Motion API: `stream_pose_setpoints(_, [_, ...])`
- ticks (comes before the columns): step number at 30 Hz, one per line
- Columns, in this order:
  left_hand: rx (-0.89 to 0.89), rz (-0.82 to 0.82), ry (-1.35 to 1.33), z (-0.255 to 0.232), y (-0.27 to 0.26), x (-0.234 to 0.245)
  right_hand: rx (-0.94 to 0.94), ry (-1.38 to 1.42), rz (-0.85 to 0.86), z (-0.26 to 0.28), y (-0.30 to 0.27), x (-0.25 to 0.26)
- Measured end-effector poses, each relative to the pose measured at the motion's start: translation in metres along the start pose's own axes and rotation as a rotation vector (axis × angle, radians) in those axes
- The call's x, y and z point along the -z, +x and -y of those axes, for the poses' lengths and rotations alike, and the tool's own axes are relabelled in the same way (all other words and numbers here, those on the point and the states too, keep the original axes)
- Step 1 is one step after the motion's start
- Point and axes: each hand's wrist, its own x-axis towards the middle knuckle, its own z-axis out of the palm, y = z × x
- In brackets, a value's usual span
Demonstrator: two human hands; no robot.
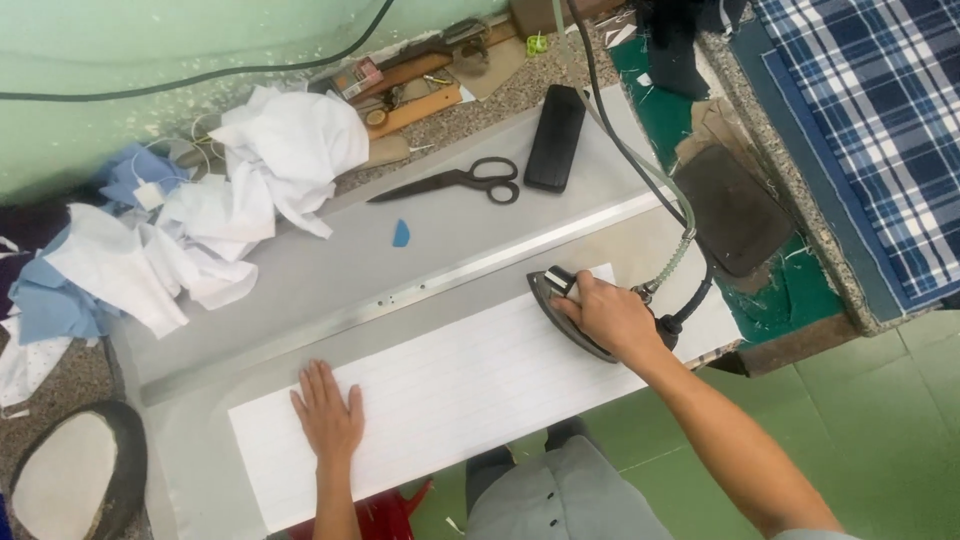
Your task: The person irons a white striped fabric piece on a table, then uses shears to trim its edges. They repeat this process on another piece, then fold a smaller piece and iron it using a ruler as a guide.
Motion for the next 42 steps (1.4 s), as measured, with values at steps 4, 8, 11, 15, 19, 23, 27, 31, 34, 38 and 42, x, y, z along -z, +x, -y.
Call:
stream_pose_setpoints(4, [-0.023,-0.027,-0.005,0.006,-0.001,-0.006,0.161,-0.069,0.068,-0.001,0.003,-0.008])
stream_pose_setpoints(8, [0.069,0.068,0.051,-0.002,-0.003,0.007,0.294,-0.199,0.093,0.06,-0.027,0.004])
stream_pose_setpoints(11, [0.1,0.074,-0.035,0.003,-0.01,0.016,0.423,-0.228,0.116,0.103,-0.028,-0.025])
stream_pose_setpoints(15, [0.218,0.003,-0.154,0.034,-0.046,0.025,0.551,-0.216,0.21,0.185,-0.027,-0.062])
stream_pose_setpoints(19, [0.401,-0.153,-0.263,0.09,-0.103,0.014,0.687,-0.249,0.303,0.287,-0.033,-0.092])
stream_pose_setpoints(23, [0.504,-0.218,-0.337,0.117,-0.141,0.033,0.817,-0.319,0.352,0.389,-0.031,-0.136])
stream_pose_setpoints(27, [0.519,-0.353,-0.406,0.133,-0.161,0.03,0.969,-0.304,0.289,0.466,-0.031,-0.181])
stream_pose_setpoints(31, [0.446,-0.515,-0.41,0.142,-0.158,0.02,0.988,-0.309,0.221,0.508,-0.021,-0.215])
stream_pose_setpoints(34, [0.388,-0.545,-0.417,0.141,-0.143,0.029,0.934,-0.315,0.159,0.506,-0.036,-0.202])
stream_pose_setpoints(38, [0.28,-0.557,-0.444,0.134,-0.112,0.024,0.781,-0.255,0.026,0.471,-0.044,-0.186])
stream_pose_setpoints(42, [0.238,-0.34,-0.485,0.098,-0.074,0.032,0.616,-0.171,0.073,0.403,-0.048,-0.138])
